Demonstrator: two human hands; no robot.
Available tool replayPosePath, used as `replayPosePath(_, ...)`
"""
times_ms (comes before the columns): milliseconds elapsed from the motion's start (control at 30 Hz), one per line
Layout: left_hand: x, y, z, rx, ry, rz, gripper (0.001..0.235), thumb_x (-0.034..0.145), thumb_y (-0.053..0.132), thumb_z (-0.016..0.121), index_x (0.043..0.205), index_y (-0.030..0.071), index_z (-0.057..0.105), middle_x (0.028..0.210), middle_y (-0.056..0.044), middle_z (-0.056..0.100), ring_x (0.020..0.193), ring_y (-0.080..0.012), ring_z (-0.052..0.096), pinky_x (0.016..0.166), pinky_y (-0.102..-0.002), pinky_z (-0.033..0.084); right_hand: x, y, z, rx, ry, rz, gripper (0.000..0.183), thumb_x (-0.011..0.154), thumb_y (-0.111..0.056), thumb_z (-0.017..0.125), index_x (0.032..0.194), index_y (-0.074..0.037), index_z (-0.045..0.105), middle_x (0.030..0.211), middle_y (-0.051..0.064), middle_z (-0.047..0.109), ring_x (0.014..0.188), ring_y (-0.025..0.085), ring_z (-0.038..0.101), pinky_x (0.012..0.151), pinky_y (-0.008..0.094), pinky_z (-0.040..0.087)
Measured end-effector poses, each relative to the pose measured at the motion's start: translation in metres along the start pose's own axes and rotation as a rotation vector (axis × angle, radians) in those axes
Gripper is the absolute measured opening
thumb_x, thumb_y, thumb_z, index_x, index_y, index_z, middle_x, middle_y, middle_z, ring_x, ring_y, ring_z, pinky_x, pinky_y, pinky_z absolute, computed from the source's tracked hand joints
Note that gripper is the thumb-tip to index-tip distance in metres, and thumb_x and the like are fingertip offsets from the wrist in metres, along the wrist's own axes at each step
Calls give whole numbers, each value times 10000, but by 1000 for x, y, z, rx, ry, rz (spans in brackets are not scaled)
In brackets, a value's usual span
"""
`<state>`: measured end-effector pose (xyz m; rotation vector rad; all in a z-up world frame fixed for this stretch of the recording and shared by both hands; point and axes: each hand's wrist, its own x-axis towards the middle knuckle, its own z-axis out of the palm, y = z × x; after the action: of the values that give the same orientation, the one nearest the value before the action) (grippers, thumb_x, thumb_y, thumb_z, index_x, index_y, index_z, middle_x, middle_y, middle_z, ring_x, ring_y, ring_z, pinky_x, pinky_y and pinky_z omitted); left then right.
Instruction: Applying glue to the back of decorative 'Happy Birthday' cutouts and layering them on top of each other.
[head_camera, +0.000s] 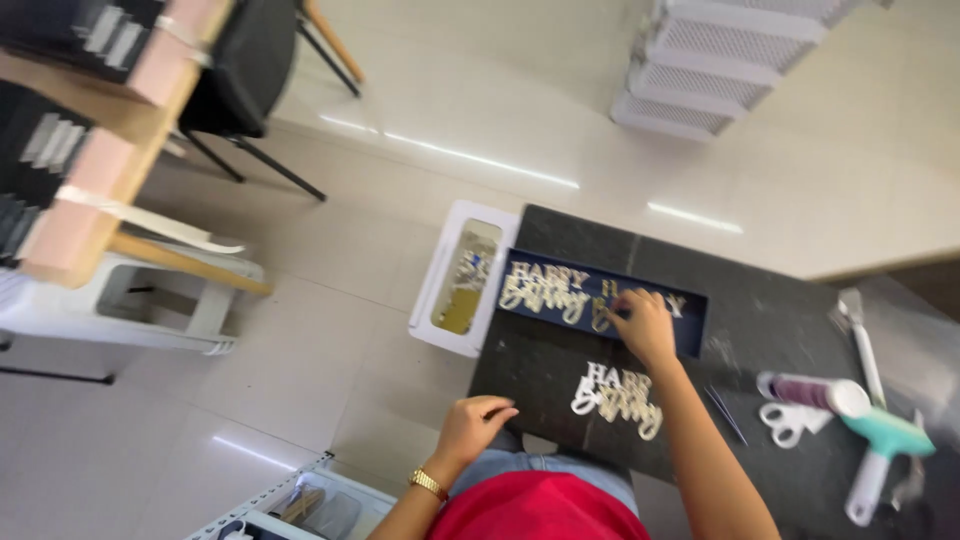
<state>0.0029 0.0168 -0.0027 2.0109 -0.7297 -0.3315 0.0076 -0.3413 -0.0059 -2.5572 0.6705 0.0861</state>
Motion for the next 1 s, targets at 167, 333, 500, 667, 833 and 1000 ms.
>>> replayPosePath(167,5,29,-24,-126,-14,-181,132,916,228,761,984,123,720,819,-21,781,700,-125,736,721,-291,566,-9,-3,-7,129,-24,55,89,890,-233,742,930,-155,725,983,35,736,1015,241,627,872,392,488)
replayPosePath(333,27,60,-18,-323,-117,-286,518,887,41,711,1391,133,634,1178,-85,779,1015,-174,777,972,-306,620,-35,3,-1,171,116,-9,103,929,-255,731,916,-154,742,870,-4,740,824,162,673,730,339,514)
replayPosePath(500,72,85,10,-1144,-186,-630,870,929,513,594,1636,174,218,1662,-94,351,1420,-254,500,1054,-301,512,-83,-60,-33,134,493,-481,109,874,16,762,966,-38,737,932,82,745,859,227,673,813,346,542)
replayPosePath(667,106,105,27,-1811,-154,-771,744,1056,596,450,1642,171,279,1622,-136,424,1196,-271,642,966,-396,562,-119,-120,-63,41,624,-927,84,961,-80,656,957,-13,706,998,108,747,889,280,686,778,390,507)
replayPosePath(833,102,142,-2,-1655,-193,-823,437,1107,220,455,1484,15,533,1332,-168,695,1041,-226,725,860,-294,589,-133,-121,-80,-30,692,-954,139,986,-76,612,970,-25,741,1048,114,756,904,269,704,788,392,512)
replayPosePath(1000,107,118,23,-1643,24,-928,317,1027,196,539,1302,81,648,1268,-157,749,1066,-301,744,751,-356,616,-149,-53,-71,110,773,-583,159,874,-67,753,1031,-86,739,1060,68,732,986,260,690,973,395,493)
